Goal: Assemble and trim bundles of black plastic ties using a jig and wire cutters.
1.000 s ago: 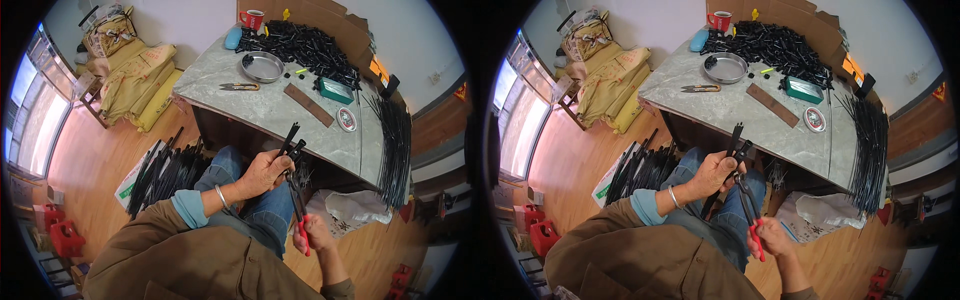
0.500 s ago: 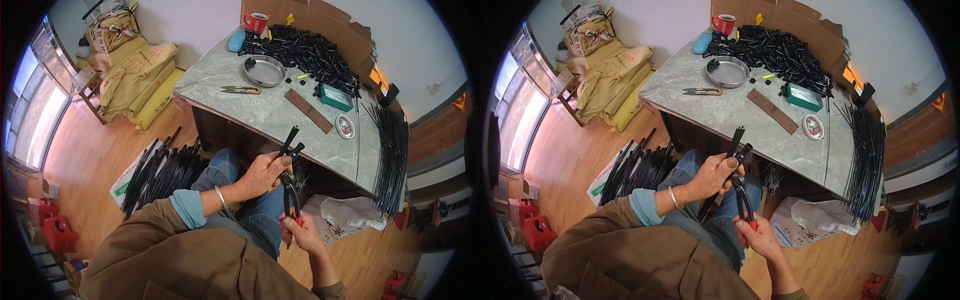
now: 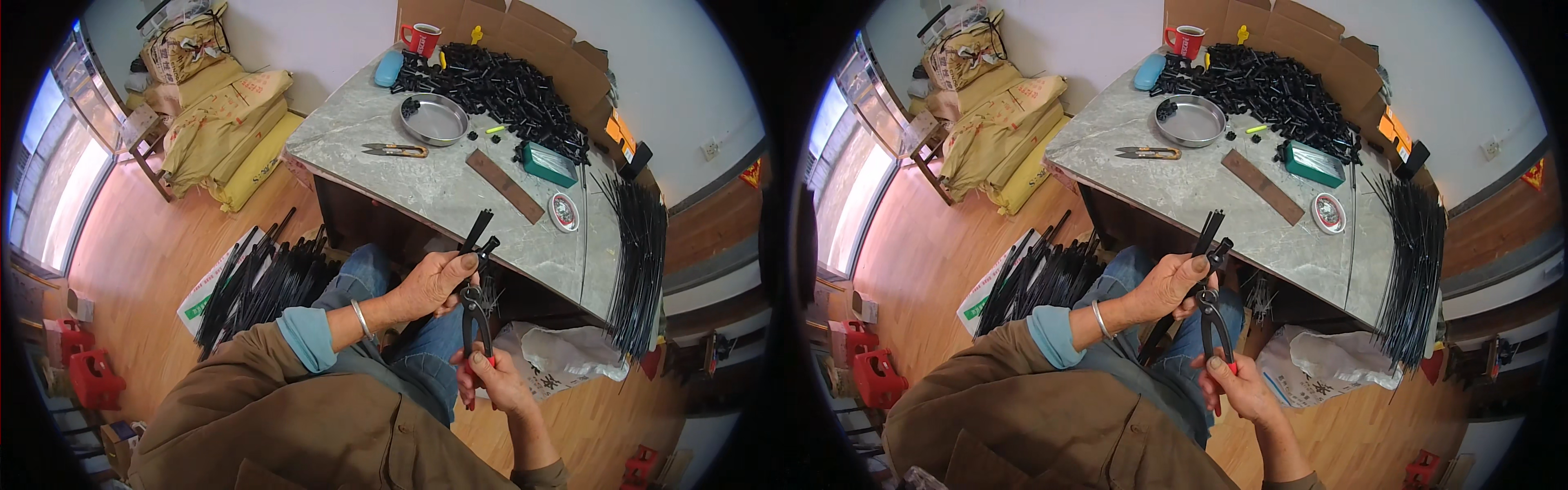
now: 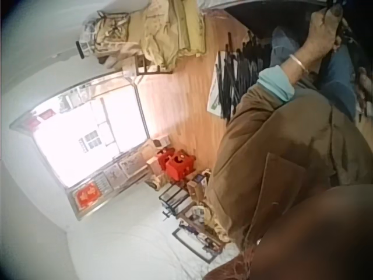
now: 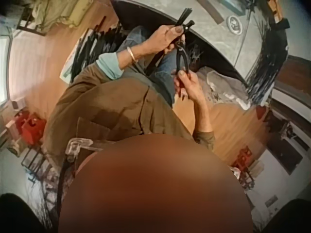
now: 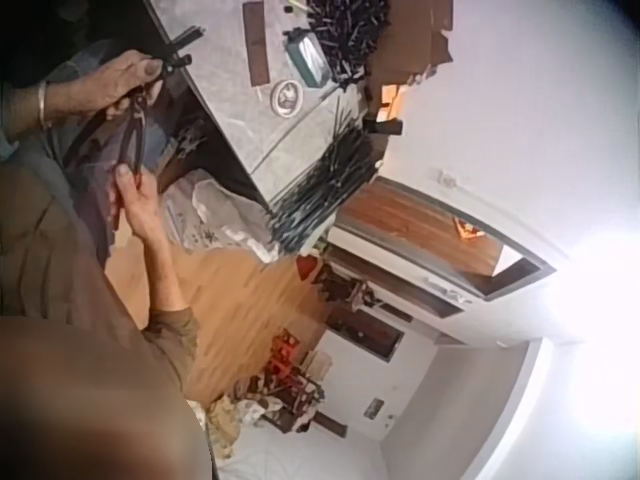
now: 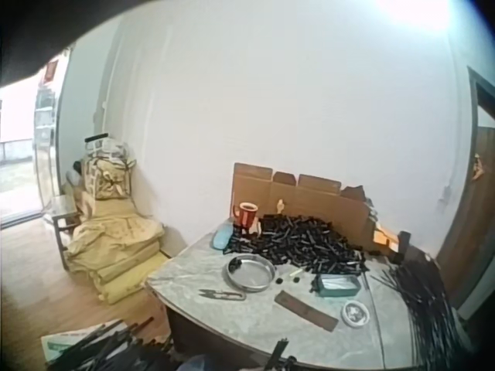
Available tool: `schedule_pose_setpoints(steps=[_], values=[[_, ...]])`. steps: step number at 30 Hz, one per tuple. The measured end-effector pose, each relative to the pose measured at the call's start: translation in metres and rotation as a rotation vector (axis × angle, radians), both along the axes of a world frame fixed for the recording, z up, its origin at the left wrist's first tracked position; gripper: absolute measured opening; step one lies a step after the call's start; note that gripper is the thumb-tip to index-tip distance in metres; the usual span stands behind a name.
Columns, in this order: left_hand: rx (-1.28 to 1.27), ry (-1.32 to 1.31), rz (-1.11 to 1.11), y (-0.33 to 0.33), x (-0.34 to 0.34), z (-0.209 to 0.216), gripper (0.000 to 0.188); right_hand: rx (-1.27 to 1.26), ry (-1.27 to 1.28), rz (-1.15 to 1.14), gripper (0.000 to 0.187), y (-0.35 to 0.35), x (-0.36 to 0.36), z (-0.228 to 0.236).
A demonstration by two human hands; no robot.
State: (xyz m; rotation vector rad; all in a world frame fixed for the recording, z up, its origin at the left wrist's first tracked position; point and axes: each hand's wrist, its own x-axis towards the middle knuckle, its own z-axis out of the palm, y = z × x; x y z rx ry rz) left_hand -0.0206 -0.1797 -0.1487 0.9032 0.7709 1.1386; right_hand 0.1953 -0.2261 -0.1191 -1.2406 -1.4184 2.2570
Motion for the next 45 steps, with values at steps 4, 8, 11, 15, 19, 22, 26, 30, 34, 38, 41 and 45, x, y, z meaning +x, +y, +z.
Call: schedule_pose_setpoints(steps=[4, 8, 11, 15, 19, 22, 26, 30, 34, 38, 41, 45], values=[[0.007, 0.010, -0.017, 0.000, 0.000, 0.003, 0.057, -0.024, 0.025, -0.070, 0.045, -0.010, -0.008, -0.014], [0.015, 0.026, 0.007, 0.004, -0.001, 0.000, 0.058, -0.113, 0.053, -0.085, 0.046, -0.009, -0.014, -0.016], [0.019, 0.078, 0.087, 0.010, 0.004, 0.000, 0.057, 0.004, -0.025, -0.159, 0.036, -0.002, -0.016, -0.017], [-0.032, -0.009, 0.084, 0.024, 0.001, -0.011, 0.055, 1.618, -0.637, -0.114, 0.028, 0.054, 0.004, -0.014], [-0.101, -0.006, 0.116, 0.040, 0.000, -0.023, 0.051, 1.583, -0.908, -0.370, 0.010, 0.154, 0.032, -0.013], [-0.119, 0.012, 0.097, 0.054, 0.007, -0.029, 0.050, 1.482, -1.139, -0.439, 0.013, 0.224, 0.050, -0.012], [-0.151, 0.006, 0.114, 0.064, 0.001, -0.039, 0.050, 1.240, -1.262, -0.302, 0.021, 0.279, 0.050, -0.002], [-0.165, -0.006, 0.100, 0.066, -0.004, -0.043, 0.052, 1.196, -1.238, -0.196, 0.022, 0.300, 0.046, -0.007], [-0.157, -0.001, 0.106, 0.068, -0.004, -0.044, 0.052, 1.324, -1.251, -0.205, 0.023, 0.309, 0.053, -0.014], [-0.171, -0.007, 0.105, 0.069, -0.003, -0.045, 0.052, 1.199, -1.279, -0.281, 0.022, 0.308, 0.051, -0.002], [-0.153, -0.022, 0.104, 0.067, -0.001, -0.043, 0.052, 1.204, -1.198, -0.359, 0.022, 0.313, 0.062, -0.007], [-0.127, -0.003, 0.094, 0.056, -0.001, -0.036, 0.053, 1.251, -1.153, -0.396, 0.023, 0.315, 0.072, -0.011]])
